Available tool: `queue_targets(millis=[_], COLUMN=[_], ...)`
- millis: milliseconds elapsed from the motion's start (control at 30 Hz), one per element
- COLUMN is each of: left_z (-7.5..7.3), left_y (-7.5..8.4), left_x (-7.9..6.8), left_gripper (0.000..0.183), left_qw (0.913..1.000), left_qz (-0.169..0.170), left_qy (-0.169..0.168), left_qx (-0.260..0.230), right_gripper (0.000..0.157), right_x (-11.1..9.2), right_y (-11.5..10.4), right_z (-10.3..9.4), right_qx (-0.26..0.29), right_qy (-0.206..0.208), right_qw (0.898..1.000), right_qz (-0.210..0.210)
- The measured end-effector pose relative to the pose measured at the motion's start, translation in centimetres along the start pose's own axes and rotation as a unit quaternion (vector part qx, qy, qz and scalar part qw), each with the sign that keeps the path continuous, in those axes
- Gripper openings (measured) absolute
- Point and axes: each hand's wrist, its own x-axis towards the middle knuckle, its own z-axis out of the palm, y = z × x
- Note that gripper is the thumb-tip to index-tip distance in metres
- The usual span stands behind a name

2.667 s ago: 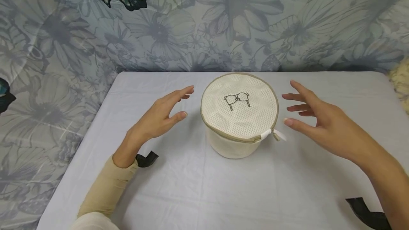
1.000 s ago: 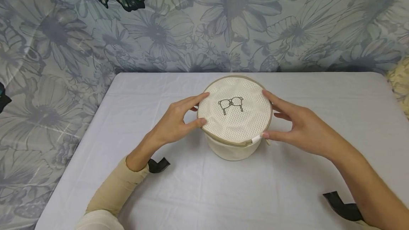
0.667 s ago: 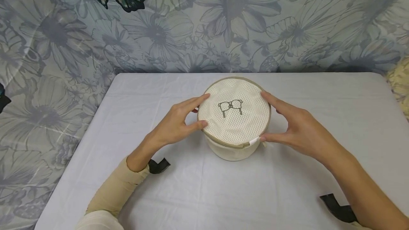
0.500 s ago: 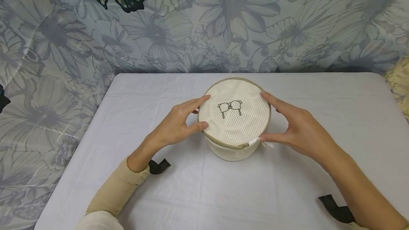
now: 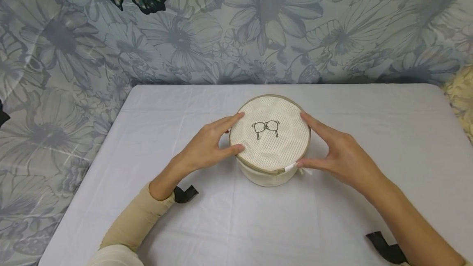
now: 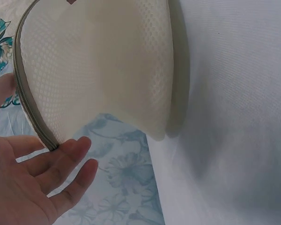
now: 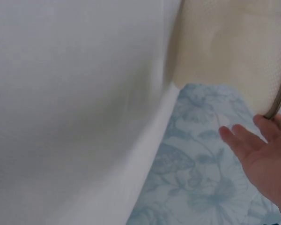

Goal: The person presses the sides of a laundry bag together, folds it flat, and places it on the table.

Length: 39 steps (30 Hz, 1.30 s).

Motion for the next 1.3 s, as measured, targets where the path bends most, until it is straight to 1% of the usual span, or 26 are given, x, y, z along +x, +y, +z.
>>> queue_targets(millis=[167,233,333,467,567,733,800,900,1000,1167,1300], left_z=[0.3,0.4,0.6,0.9,1.1,1.4,1.6,1.7,1.7,1.8,2.0], left_y=[-0.1,-0.2,-0.3,-0.5,-0.7,-0.9,-0.9,-0.9,-0.9,-0.9,-1.0], left_x=[0.0,0.0,0.0,0.0,0.0,-0.1,-0.2,-0.2,-0.2,-0.1,0.0], left_gripper=[0.083,0.083,0.084,0.083,0.084,0.085,0.084,0.084,0.085,0.085,0.085], left_qw=[0.9998,0.9996,0.9994,0.9991,0.9988,0.9984,0.9984,0.9983,0.9979,0.9975,0.9970], left_qz=[-0.009,-0.012,-0.018,-0.026,-0.028,-0.031,-0.032,-0.032,-0.033,-0.035,-0.037], left_qy=[-0.007,-0.011,-0.019,-0.028,-0.034,-0.043,-0.043,-0.045,-0.049,-0.053,-0.060], left_qx=[0.017,0.021,0.022,0.020,0.020,0.021,0.020,0.022,0.026,0.031,0.031], right_gripper=[0.116,0.116,0.114,0.112,0.111,0.107,0.106,0.104,0.098,0.089,0.090], right_x=[-0.1,-0.2,-0.3,-0.4,-0.5,-0.7,-0.8,-0.9,-0.9,-0.8,-0.9], right_y=[0.3,0.3,0.4,0.4,0.4,0.6,0.6,0.7,0.7,0.7,0.8], right_z=[0.5,0.6,0.8,1.3,1.5,1.7,1.7,1.8,1.9,2.0,2.2], right_qx=[-0.003,0.001,0.019,0.075,0.125,0.167,0.174,0.173,0.152,0.121,0.131], right_qy=[-0.009,-0.012,-0.026,-0.054,-0.068,-0.088,-0.093,-0.092,-0.086,-0.081,-0.086], right_qw=[1.000,1.000,0.999,0.996,0.990,0.981,0.979,0.980,0.984,0.989,0.987], right_qz=[-0.021,-0.023,-0.021,0.003,0.022,0.038,0.042,0.042,0.036,0.039,0.045])
